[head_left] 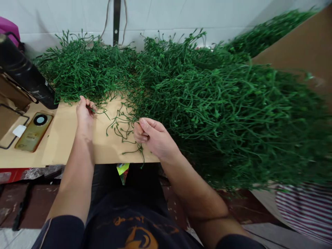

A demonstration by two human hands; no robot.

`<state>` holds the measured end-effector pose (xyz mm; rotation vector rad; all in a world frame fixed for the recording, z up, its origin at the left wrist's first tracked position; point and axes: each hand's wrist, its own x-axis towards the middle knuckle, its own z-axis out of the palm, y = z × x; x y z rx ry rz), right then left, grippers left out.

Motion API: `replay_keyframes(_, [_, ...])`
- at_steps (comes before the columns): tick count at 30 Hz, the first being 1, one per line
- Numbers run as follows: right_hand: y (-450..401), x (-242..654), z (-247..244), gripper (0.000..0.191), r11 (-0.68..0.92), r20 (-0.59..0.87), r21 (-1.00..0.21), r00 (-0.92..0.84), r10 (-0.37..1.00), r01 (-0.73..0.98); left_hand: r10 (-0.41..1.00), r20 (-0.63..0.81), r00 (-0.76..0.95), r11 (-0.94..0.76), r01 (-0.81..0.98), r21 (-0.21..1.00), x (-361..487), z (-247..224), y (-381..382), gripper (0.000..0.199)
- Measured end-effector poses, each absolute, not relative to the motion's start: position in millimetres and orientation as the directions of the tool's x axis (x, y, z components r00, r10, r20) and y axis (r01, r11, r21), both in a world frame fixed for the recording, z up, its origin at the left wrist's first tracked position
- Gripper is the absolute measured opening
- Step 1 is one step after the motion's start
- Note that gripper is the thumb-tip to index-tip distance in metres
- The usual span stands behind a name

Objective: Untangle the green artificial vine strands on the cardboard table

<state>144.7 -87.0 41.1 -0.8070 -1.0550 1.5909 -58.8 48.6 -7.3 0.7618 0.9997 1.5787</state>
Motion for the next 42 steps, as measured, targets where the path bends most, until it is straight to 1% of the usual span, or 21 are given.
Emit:
replay_keyframes(2, [-86,145,43,0.049,-0.117,-0.005,-0.902,-0.263,0.965,-0.415,0.983,-0.008,-0.184,-0.069,-0.408,0.910,-60,-7,49,0.056])
replay_keyframes(6, [-84,151,45,0.045,-0.109,0.012,-0.889,-0.261,0.965,-0.445,0.990,-0.007,-0.138,-0.050,-0.405,0.913,-58,-3,44,0.057])
replay_keyframes(10, [-85,156,47,0.044,-0.091,0.026,-0.890,-0.248,0.968,-0.448,0.996,0.075,-0.040,-0.084,-0.361,0.929,-49,3,37,0.056])
replay_keyframes(16, [-83,153,44,0.048,-0.035,0.031,-0.929,-0.173,0.984,-0.368,0.973,0.175,0.152,-0.136,-0.236,0.962,-39,3,26,0.053])
replay_keyframes(20, [-71,145,32,0.049,-0.011,0.029,-0.960,-0.137,0.990,-0.281,0.944,0.175,0.280,-0.148,-0.113,0.983,-33,2,17,0.055])
replay_keyframes(23, [-62,140,21,0.051,-0.017,0.016,-0.969,-0.132,0.991,-0.245,0.933,0.185,0.309,-0.188,-0.021,0.982,-30,2,14,0.052])
replay_keyframes(27, [-55,136,13,0.051,-0.012,0.017,-0.974,-0.128,0.992,-0.226,0.928,0.224,0.298,-0.239,0.014,0.971,-28,2,14,0.048])
replay_keyframes(29, [-53,136,11,0.049,-0.007,0.017,-0.981,-0.121,0.992,-0.195,0.926,0.220,0.307,-0.238,0.021,0.971,-28,2,15,0.047])
replay_keyframes(31, [-49,135,11,0.043,0.026,0.036,-0.989,-0.064,0.997,-0.145,0.927,0.191,0.323,-0.206,0.012,0.978,-27,0,16,0.047])
replay_keyframes(33, [-44,134,13,0.033,0.067,0.065,-0.992,0.025,0.998,-0.108,0.931,0.152,0.333,-0.155,-0.016,0.988,-25,0,16,0.048])
replay_keyframes(35, [-39,132,16,0.023,0.066,0.057,-0.990,0.076,0.996,-0.122,0.937,0.110,0.331,-0.102,-0.041,0.994,-23,0,16,0.047])
replay_keyframes(36, [-37,131,17,0.020,0.046,0.036,-0.988,0.071,0.997,-0.148,0.939,0.093,0.330,-0.082,-0.048,0.995,-21,0,16,0.046])
replay_keyframes(38, [-33,127,17,0.023,-0.022,-0.023,-0.977,0.001,1.000,-0.210,0.942,0.075,0.328,-0.059,-0.059,0.997,-19,0,16,0.043])
replay_keyframes(40, [-30,123,15,0.028,-0.098,-0.069,-0.965,-0.126,0.990,-0.241,0.942,0.071,0.329,-0.058,-0.047,0.997,-17,-1,17,0.040])
replay_keyframes(42, [-28,119,10,0.031,-0.153,-0.100,-0.965,-0.242,0.965,-0.213,0.939,0.077,0.336,-0.086,0.013,0.996,-16,-2,18,0.035])
